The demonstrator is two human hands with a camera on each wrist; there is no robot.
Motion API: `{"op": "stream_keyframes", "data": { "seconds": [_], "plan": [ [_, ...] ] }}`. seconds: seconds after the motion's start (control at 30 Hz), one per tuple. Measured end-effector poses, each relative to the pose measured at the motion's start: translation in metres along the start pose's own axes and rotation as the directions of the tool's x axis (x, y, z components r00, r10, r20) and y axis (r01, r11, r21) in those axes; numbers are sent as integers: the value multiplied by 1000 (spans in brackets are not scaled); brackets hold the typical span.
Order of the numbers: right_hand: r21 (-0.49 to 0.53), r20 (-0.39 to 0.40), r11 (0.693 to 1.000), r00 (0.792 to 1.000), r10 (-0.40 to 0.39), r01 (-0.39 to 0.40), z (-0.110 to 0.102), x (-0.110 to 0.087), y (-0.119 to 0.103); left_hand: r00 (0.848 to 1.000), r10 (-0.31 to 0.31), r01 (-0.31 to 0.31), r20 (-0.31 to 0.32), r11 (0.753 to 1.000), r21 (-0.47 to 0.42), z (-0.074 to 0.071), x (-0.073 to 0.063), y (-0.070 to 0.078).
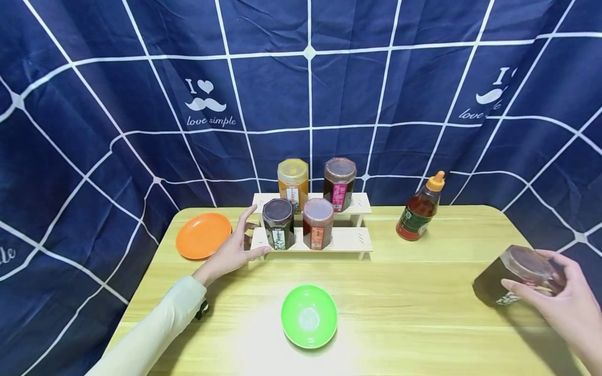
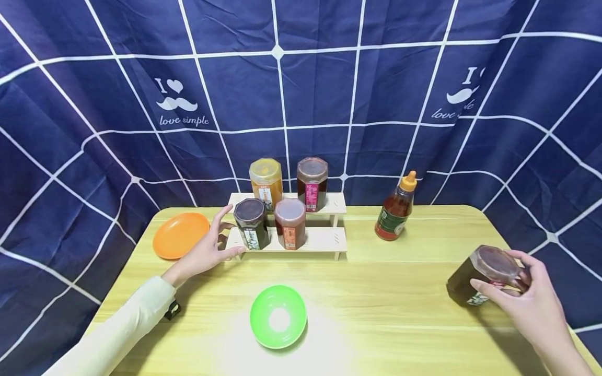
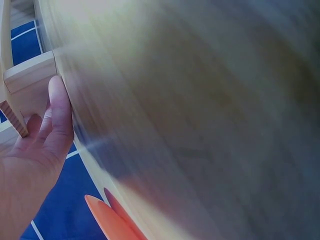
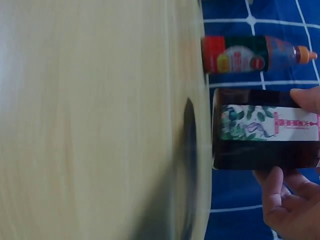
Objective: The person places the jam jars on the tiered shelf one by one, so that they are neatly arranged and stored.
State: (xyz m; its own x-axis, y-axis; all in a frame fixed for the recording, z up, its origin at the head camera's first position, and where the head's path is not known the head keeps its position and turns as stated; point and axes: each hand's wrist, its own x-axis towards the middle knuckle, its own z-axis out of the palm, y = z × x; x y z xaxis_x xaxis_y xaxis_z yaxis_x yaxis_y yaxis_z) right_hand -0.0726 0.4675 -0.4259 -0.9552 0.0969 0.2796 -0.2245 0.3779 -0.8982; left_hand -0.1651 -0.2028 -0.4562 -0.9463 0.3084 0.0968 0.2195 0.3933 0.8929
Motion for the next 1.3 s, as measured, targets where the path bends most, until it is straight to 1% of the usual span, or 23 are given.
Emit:
{"op": "stream_keyframes", "data": {
  "seconds": [0.17,0.23,0.47,0.67,0.9,1.03,1.13,1.3],
  "plan": [
    [-160,-20,987,1000,-22,18,16,-6,-16,1000,-1,1,2,1000,8,0,-1,-2],
    [-194,-23,981,999,-34,28,23,-7,-23,1000,-2,2,1,1000,3,0,0,-2],
    [-194,20,980,999,-46,49,49,-2,-45,1000,-5,5,1,1000,-1,-1,1,-1],
    [-194,49,978,996,-72,80,73,5,-56,1000,0,0,3,1000,11,-3,3,-3],
    [-229,72,970,995,-66,81,93,12,-67,1000,-3,3,3,1000,-8,-2,2,-4],
    [-219,81,968,991,-111,126,106,17,-71,1000,2,-2,1,1000,-11,0,2,-5],
    [-207,99,962,982,-158,176,115,21,-74,1000,9,-9,-1,1000,-8,0,2,-5],
    [-203,127,958,976,-179,202,132,26,-81,1000,6,-6,2,1000,9,-1,3,-5]
  ]
}}
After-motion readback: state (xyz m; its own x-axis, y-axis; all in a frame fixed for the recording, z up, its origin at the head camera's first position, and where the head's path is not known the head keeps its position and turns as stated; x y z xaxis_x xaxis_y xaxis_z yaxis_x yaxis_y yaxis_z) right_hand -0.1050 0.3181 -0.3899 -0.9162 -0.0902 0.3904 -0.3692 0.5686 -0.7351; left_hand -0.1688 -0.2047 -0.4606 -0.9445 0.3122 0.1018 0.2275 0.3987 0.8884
